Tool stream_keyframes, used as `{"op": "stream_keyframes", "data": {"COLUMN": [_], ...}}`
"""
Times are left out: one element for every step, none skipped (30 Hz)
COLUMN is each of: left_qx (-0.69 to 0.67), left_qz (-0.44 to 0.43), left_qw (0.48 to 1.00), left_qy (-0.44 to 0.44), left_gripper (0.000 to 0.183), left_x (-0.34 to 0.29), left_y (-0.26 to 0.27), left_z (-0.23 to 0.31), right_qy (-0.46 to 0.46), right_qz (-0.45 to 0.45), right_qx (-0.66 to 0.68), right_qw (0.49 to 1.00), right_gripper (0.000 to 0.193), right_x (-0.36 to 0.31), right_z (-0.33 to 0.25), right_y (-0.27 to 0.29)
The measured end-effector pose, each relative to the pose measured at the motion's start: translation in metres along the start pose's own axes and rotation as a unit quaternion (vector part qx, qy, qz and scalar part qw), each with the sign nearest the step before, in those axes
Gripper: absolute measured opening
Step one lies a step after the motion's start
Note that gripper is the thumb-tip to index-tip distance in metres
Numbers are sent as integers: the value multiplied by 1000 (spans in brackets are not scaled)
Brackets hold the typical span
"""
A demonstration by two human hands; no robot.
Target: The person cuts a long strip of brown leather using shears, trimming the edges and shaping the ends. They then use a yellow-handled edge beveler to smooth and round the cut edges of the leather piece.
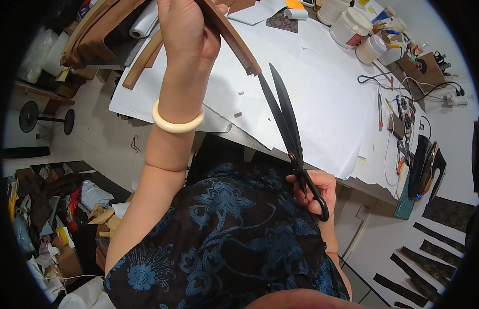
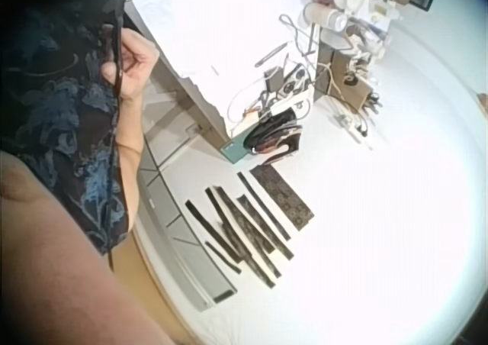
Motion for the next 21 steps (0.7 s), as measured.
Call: {"op": "stream_keyframes", "data": {"left_qx": [-6,-6,-6,-7,-7,-8,-8,-9,-9,-9,-9,-9,-9,-9,-9,-10,-10,-11,-12,-13,-13], "left_qz": [1,4,6,9,7,5,3,3,3,4,3,3,2,0,-3,-5,-5,-6,-6,-5,-5], "left_qw": [1000,1000,1000,1000,1000,1000,1000,1000,1000,1000,1000,1000,1000,1000,1000,1000,1000,1000,1000,1000,1000], "left_qy": [5,5,5,5,5,5,5,5,5,5,3,1,0,-2,-3,-4,-4,-4,-3,-4,-4], "left_gripper": [33,32,32,31,31,31,30,30,31,31,31,31,32,32,32,33,33,33,33,33,34], "left_x": [1,0,0,0,0,0,0,0,-1,-1,-1,-1,-1,-1,0,0,0,0,0,0,0], "left_y": [1,1,1,1,1,1,1,0,0,0,0,0,0,1,1,1,0,0,-1,0,0], "left_z": [-1,-1,0,0,0,0,1,0,0,0,0,0,0,1,1,1,2,2,2,2,2], "right_qy": [0,0,0,-1,-1,-3,-6,-7,-4,0,3,4,5,5,4,4,2,2,1,1,0], "right_qz": [0,-1,0,0,0,2,3,4,1,-3,-7,-6,-5,-5,-3,0,2,1,1,1,-3], "right_qx": [0,1,2,4,5,7,9,11,10,10,9,11,12,14,15,15,15,15,15,16,17], "right_qw": [1000,1000,1000,1000,1000,1000,1000,1000,1000,1000,1000,1000,1000,1000,1000,1000,1000,1000,1000,1000,1000], "right_gripper": [79,79,79,79,79,79,79,79,79,78,78,78,78,78,78,78,78,78,78,78,77], "right_x": [0,0,0,0,-1,-1,-1,-1,-1,-2,-2,-2,-1,-1,-1,-1,-1,-1,-1,-1,-1], "right_z": [0,0,0,1,1,2,2,2,2,3,3,3,3,2,2,1,1,0,0,0,0], "right_y": [0,0,0,0,0,0,0,0,0,1,1,1,1,0,0,-1,-1,-1,-2,-2,-2]}}
Point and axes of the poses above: each hand's wrist, its own x-axis towards the middle knuckle, its own y-axis out of the back of the hand, z = x × y, the point moved 5 cm from there along x, towards the middle knuckle, and after that the axes turned 11 degrees about -x, right-handed, at the moved point
